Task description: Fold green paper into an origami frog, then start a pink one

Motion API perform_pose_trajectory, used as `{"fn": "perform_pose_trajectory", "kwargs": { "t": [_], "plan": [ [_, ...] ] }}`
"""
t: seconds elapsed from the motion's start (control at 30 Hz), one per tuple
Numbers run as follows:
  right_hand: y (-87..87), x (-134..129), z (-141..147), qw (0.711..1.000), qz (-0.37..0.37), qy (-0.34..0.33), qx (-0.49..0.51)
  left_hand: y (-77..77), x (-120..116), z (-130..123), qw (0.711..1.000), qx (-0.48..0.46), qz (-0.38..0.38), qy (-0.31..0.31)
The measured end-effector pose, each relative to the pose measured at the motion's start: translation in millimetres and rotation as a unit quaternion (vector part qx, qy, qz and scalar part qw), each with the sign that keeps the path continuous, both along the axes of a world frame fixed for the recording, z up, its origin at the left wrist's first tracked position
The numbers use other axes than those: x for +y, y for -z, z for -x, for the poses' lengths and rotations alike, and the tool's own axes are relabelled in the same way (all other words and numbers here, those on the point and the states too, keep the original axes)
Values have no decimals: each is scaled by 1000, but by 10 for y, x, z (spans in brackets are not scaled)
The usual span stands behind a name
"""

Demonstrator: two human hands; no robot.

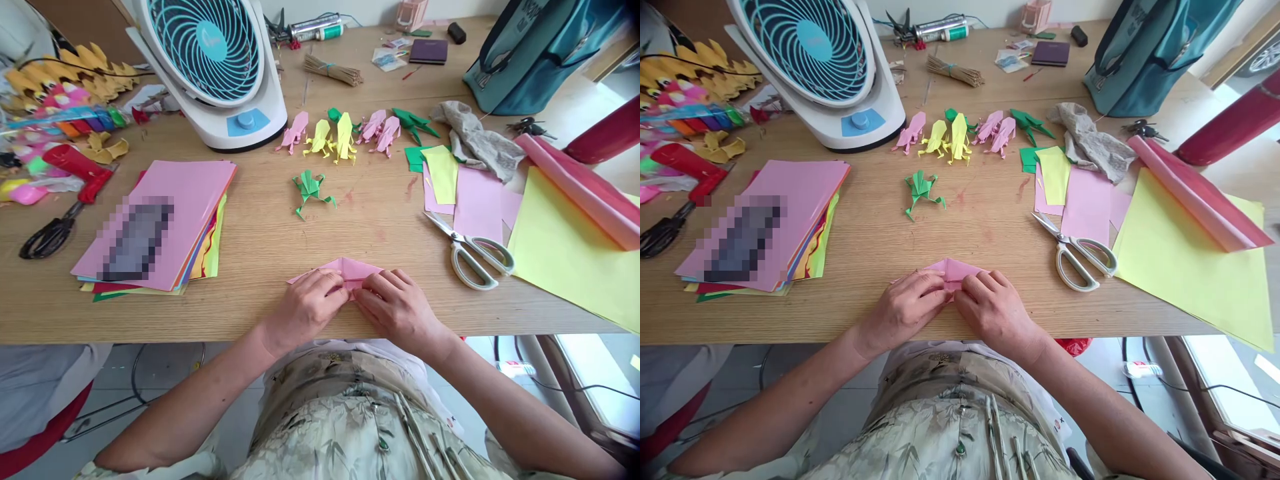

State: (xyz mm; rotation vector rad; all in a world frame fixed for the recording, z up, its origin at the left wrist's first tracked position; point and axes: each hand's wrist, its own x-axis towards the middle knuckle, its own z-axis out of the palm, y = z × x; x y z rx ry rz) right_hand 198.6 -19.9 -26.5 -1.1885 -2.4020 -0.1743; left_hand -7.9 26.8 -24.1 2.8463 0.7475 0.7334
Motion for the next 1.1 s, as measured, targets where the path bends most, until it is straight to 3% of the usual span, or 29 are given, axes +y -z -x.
{"fn": "perform_pose_trajectory", "kwargs": {
  "t": [0.33, 0.8, 0.93, 1.1],
  "plan": [
    [-16, 44, -21, 996, 73, -1, 58, -54, -35, -47, 994, -32, 99, -32],
    [-43, 76, -27, 987, 125, -5, 97, -128, 37, 336, 998, 26, 46, -46],
    [-45, 80, -35, 984, 134, -8, 114, -182, 9, 225, 995, 64, 69, -38],
    [-22, 83, -47, 980, 138, -11, 140, -132, -30, -72, 995, 33, 90, -10]
  ]
}}
